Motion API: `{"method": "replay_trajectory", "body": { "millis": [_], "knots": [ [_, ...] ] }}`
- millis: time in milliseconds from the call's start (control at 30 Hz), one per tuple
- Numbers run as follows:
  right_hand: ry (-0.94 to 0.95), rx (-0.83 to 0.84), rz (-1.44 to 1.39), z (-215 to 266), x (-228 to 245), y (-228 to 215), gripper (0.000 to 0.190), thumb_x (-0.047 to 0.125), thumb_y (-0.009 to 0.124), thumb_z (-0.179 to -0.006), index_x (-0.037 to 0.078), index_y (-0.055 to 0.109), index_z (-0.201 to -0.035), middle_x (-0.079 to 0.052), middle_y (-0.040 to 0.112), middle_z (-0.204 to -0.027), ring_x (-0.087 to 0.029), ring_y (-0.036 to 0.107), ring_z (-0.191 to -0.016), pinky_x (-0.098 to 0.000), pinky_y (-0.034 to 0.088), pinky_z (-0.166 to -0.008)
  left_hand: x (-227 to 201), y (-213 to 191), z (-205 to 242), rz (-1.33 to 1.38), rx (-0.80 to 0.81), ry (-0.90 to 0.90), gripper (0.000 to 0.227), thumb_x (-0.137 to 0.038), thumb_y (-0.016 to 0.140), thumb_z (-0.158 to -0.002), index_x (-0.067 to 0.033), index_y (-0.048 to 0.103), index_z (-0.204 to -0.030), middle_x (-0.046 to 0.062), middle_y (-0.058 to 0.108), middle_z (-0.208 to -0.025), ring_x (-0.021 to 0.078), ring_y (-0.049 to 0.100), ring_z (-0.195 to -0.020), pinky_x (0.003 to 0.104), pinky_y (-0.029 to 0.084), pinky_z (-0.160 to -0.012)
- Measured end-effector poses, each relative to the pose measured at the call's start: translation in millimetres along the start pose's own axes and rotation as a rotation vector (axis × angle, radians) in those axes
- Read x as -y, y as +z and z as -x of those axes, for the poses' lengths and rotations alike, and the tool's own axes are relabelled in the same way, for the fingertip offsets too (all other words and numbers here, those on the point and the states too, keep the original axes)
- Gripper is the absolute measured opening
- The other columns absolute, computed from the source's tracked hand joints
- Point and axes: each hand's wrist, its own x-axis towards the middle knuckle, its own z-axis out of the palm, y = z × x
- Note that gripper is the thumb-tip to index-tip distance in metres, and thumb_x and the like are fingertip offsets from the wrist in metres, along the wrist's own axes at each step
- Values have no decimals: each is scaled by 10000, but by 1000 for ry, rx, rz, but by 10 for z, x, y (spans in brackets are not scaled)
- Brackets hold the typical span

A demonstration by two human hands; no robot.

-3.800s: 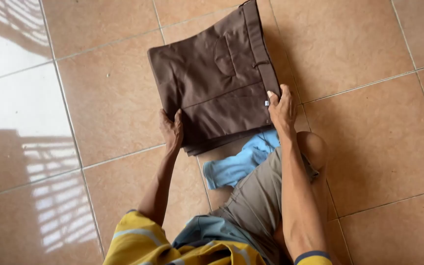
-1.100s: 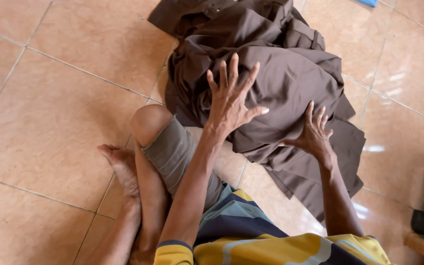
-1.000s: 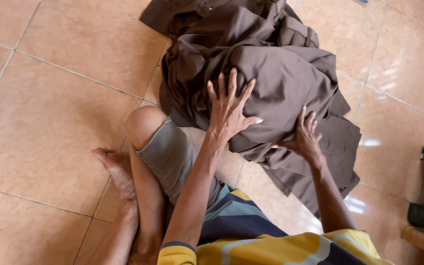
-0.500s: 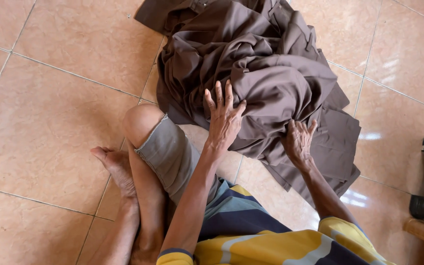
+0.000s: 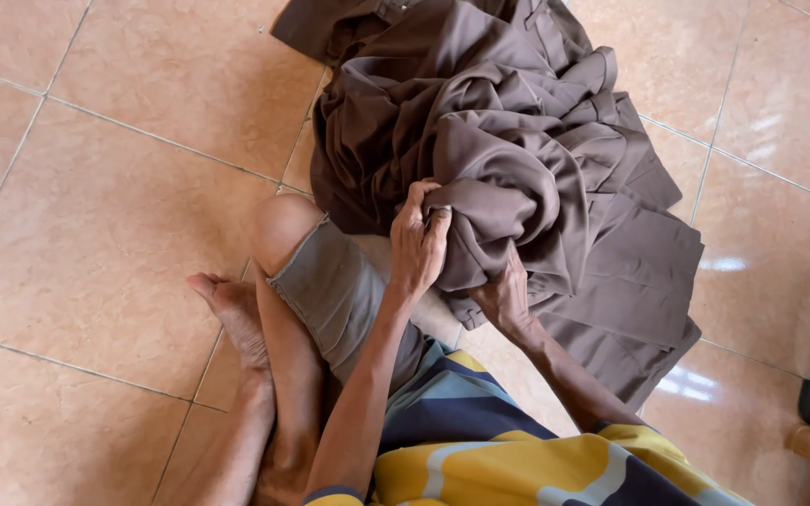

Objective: A person sitting on the floor folds several pairs of brown trousers.

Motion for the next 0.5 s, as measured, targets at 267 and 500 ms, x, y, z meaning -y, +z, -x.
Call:
{"method": "replay_trajectory", "body": {
  "millis": [267,500],
  "knots": [
    [188,112,592,402,-1406,-104,1050,200,851,-464,-104,410,-1367,-331,392,-1414,-504,418,-1321,-593,359,-1075,429,390,160,-108,-33,-214,725,-409,698,-819,-145,396,-1423,263,564,-1335,491,602,-1208,553,497,-1028],
    [246,233,467,346,-977,149,1168,318,876,-503,4,377,-1511,-275,382,-1472,-526,473,-1268,-688,386,-1006,293,557,396,-109,147,-364,951,-497,727,-720,-179,322,-1520,249,532,-1422,488,586,-1244,586,464,-1082]
  ]
}}
